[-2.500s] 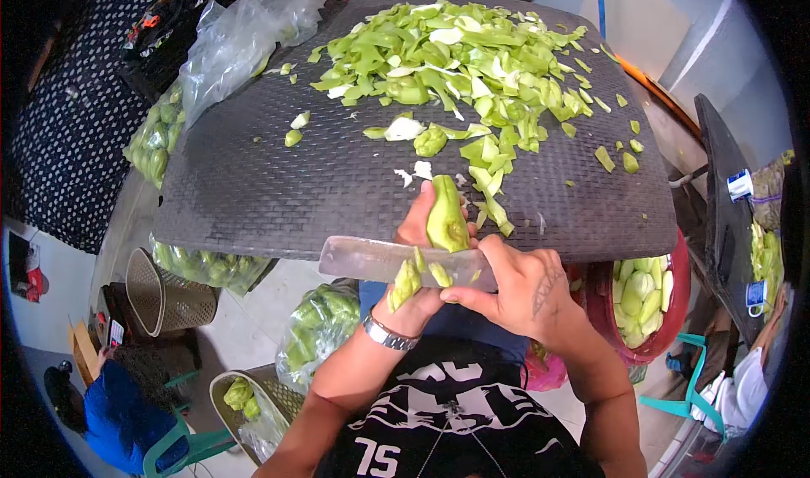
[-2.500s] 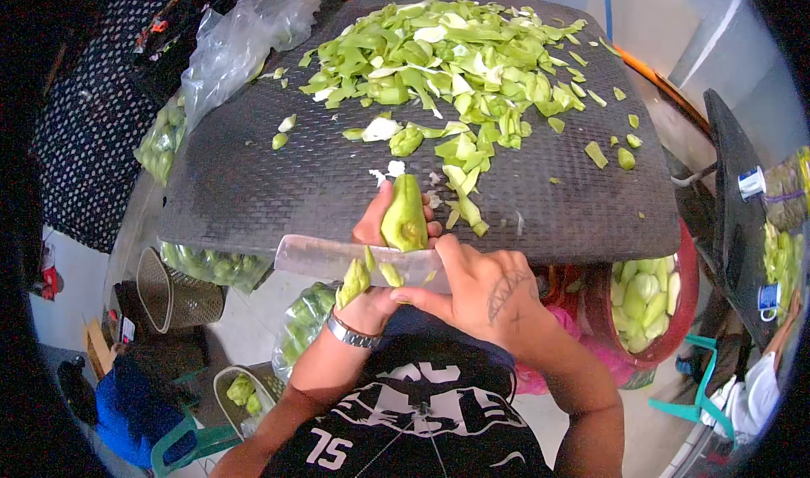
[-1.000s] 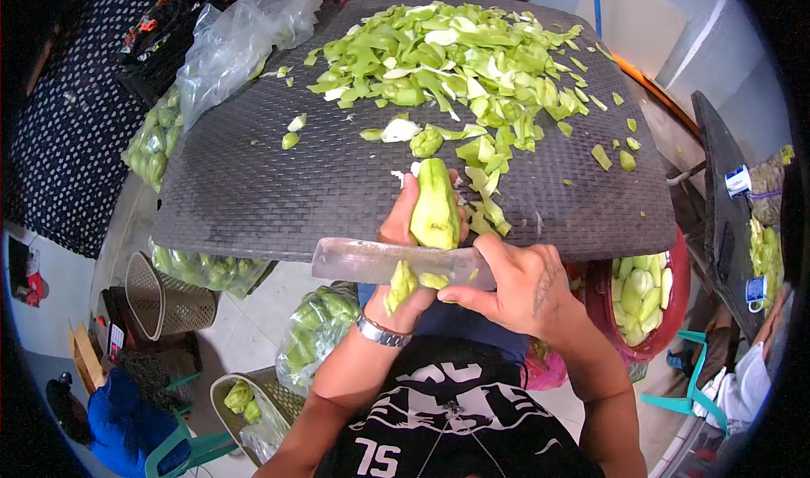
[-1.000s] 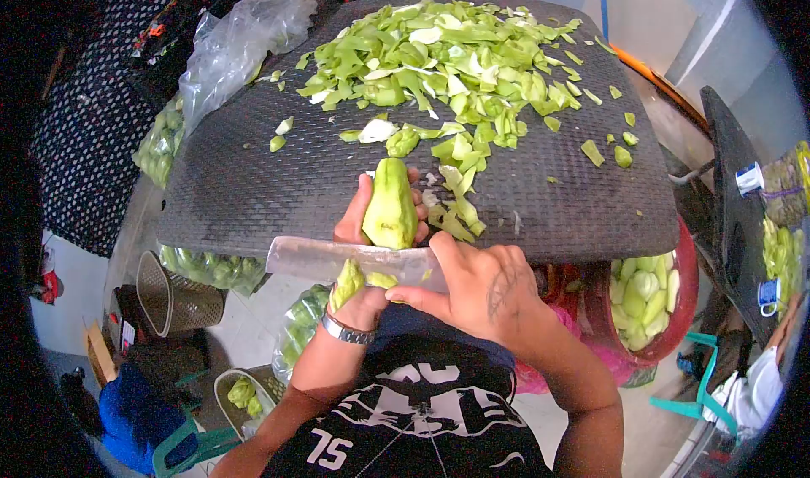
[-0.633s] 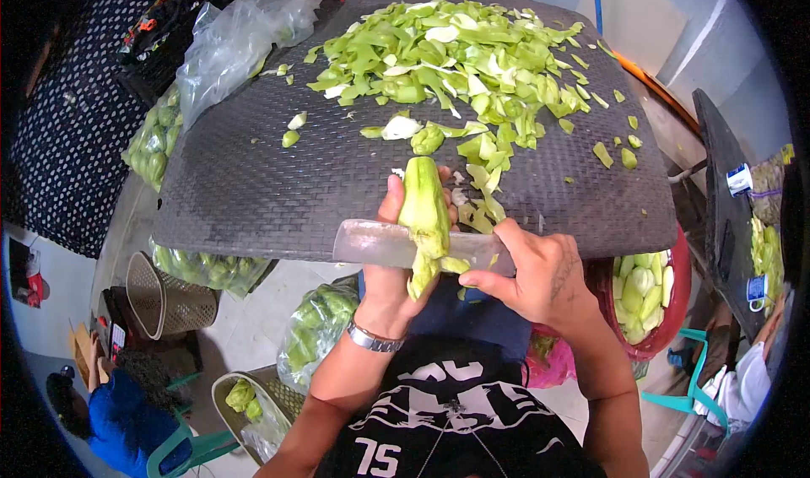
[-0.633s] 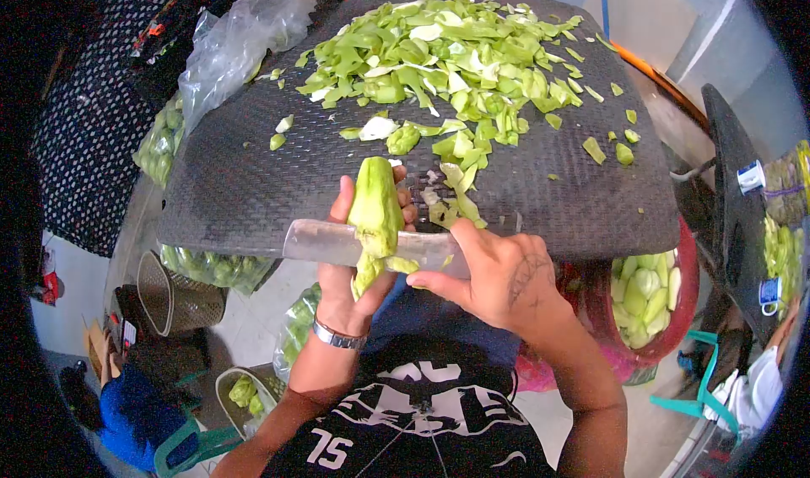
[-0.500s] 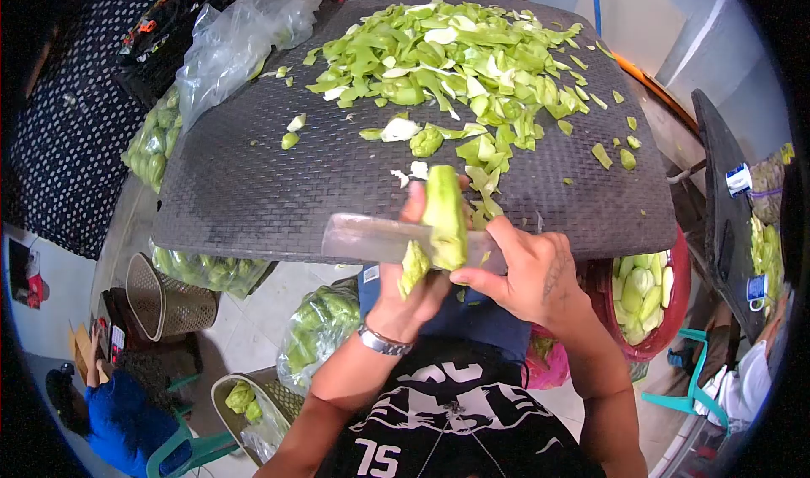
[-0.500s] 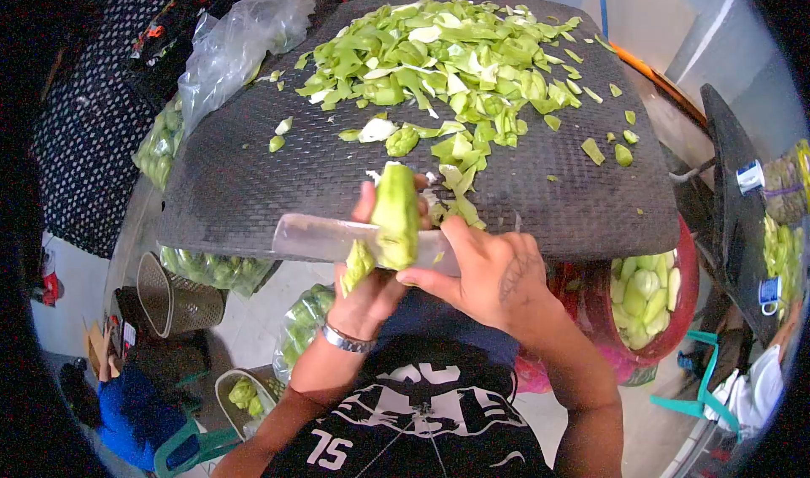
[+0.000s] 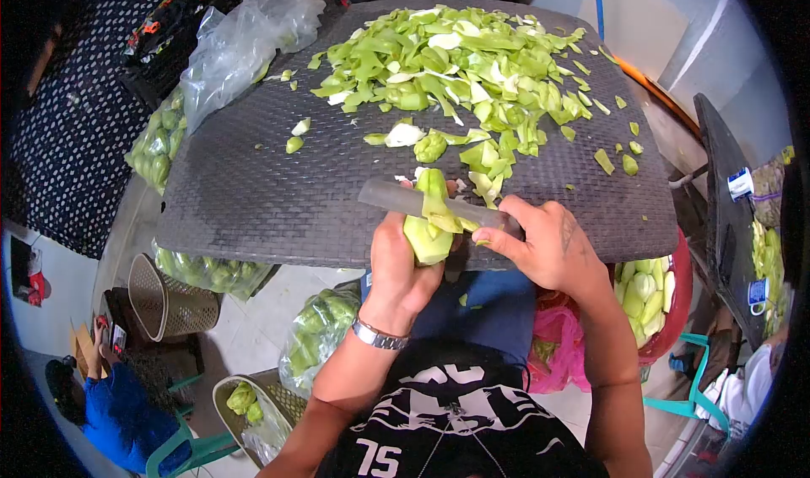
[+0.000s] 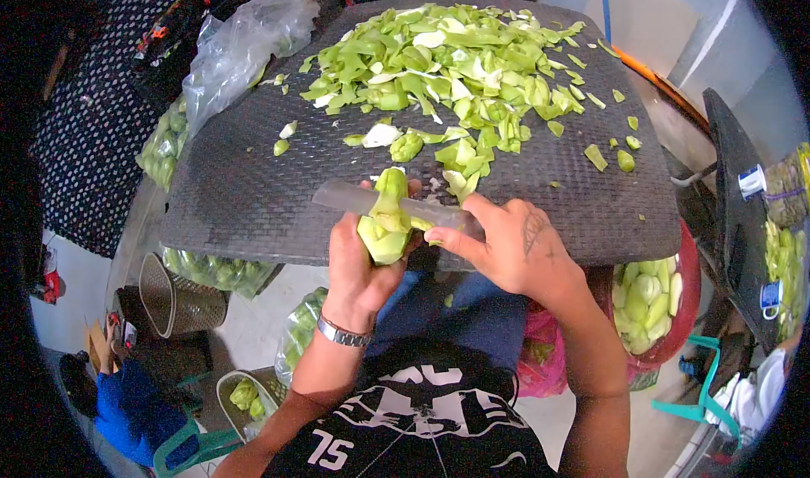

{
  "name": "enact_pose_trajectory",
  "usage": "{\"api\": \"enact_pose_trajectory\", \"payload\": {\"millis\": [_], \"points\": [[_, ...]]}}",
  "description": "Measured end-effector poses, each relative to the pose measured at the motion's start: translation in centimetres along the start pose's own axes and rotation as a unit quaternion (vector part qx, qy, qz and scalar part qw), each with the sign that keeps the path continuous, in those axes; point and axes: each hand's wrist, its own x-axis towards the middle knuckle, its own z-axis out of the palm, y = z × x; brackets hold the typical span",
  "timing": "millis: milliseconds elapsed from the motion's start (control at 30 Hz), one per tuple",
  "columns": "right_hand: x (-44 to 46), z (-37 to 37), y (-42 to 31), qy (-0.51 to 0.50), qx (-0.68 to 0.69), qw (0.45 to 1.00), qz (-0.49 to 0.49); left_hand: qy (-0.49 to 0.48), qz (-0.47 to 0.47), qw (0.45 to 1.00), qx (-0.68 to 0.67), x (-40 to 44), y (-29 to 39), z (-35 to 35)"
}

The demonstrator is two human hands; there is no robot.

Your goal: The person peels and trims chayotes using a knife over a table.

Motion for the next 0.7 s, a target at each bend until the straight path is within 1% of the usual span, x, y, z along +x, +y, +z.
{"api": "enact_pose_trajectory", "payload": {"millis": [100,300,333,400,500,567,633,667,700], "points": [[0.1,-0.3,-0.2,-0.030,-0.014,0.999,0.025,-0.003,0.004,1.000,-0.007,0.2,-0.1,0.0],[-0.1,-1.1,1.6,-0.037,-0.006,0.999,0.028,-0.046,-0.008,0.999,-0.007,0.4,0.7,-1.1],[-0.3,-1.1,1.5,-0.041,-0.018,0.998,0.036,-0.032,-0.006,0.999,0.001,0.3,0.8,-0.9],[-0.4,-1.4,1.4,-0.044,-0.044,0.997,0.050,-0.038,-0.025,0.999,-0.007,0.3,0.8,-1.1],[-1.0,-1.2,2.8,0.003,-0.136,0.990,0.039,-0.071,-0.066,0.995,-0.033,0.6,0.4,-2.4],[-0.8,-1.5,5.3,0.040,-0.164,0.983,0.065,-0.099,-0.082,0.990,-0.050,0.7,0.8,-2.9],[0.4,-3.2,8.0,0.012,-0.110,0.963,0.247,-0.125,-0.091,0.986,-0.062,0.4,1.4,-2.9],[1.1,-4.3,8.6,-0.055,-0.079,0.946,0.309,-0.139,-0.089,0.984,-0.071,0.4,1.5,-2.8],[1.5,-4.5,8.7,-0.053,-0.082,0.948,0.304,-0.084,-0.062,0.994,-0.030,0.6,1.3,-2.8]]}}
